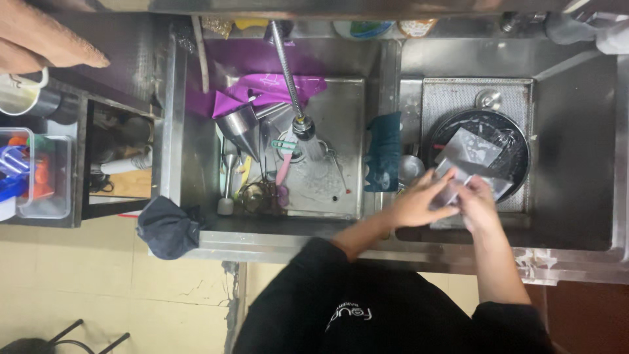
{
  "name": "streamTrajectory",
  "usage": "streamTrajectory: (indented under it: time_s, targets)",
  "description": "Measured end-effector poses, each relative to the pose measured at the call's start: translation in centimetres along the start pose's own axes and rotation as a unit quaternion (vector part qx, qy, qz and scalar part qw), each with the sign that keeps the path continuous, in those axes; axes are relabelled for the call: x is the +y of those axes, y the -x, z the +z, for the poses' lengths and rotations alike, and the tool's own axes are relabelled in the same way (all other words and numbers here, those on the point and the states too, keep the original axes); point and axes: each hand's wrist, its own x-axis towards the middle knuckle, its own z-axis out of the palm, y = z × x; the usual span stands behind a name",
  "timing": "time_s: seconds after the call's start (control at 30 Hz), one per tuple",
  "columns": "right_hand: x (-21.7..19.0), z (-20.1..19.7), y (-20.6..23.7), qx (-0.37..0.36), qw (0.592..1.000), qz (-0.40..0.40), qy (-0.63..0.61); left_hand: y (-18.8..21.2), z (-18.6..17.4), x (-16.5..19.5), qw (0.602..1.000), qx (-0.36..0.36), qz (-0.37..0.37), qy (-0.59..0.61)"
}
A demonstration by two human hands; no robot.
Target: The person washes several kitchen items in a double-basin stainless steel sink using a red scrubbing cloth and running water. They clean a metal spatula, a small metal cup, a square metal container, a whisk, a ladle, a piping bag, and a piping tip, rinsing each under the tap and placing them in the right basin.
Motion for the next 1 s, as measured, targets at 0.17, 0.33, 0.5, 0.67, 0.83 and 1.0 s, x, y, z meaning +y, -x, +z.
streamTrajectory:
  time_s: [0.17,0.33,0.5,0.67,0.83,1.0]
  targets:
    - [4.3,0.3,0.6,0.130,0.946,-0.057,0.292,3.0,-6.2,-9.2,0.984,-0.029,-0.152,-0.083]
    - [7.3,1.6,-0.7,0.264,0.757,0.032,0.597,8.0,-13.6,-19.5,0.886,-0.109,-0.408,-0.190]
    - [9.3,2.9,-2.0,0.149,0.770,0.177,0.595,9.7,-16.3,-24.0,0.801,-0.219,-0.358,-0.428]
    - [9.9,2.9,-2.2,0.094,0.808,0.145,0.563,8.9,-16.1,-24.3,0.764,-0.264,-0.341,-0.480]
    - [9.0,0.8,-0.5,0.048,0.969,0.220,0.104,9.5,-15.6,-24.3,0.823,-0.176,-0.257,-0.475]
    - [5.8,0.9,1.5,0.095,0.988,0.121,0.001,8.9,-13.7,-23.6,0.952,0.170,-0.204,-0.151]
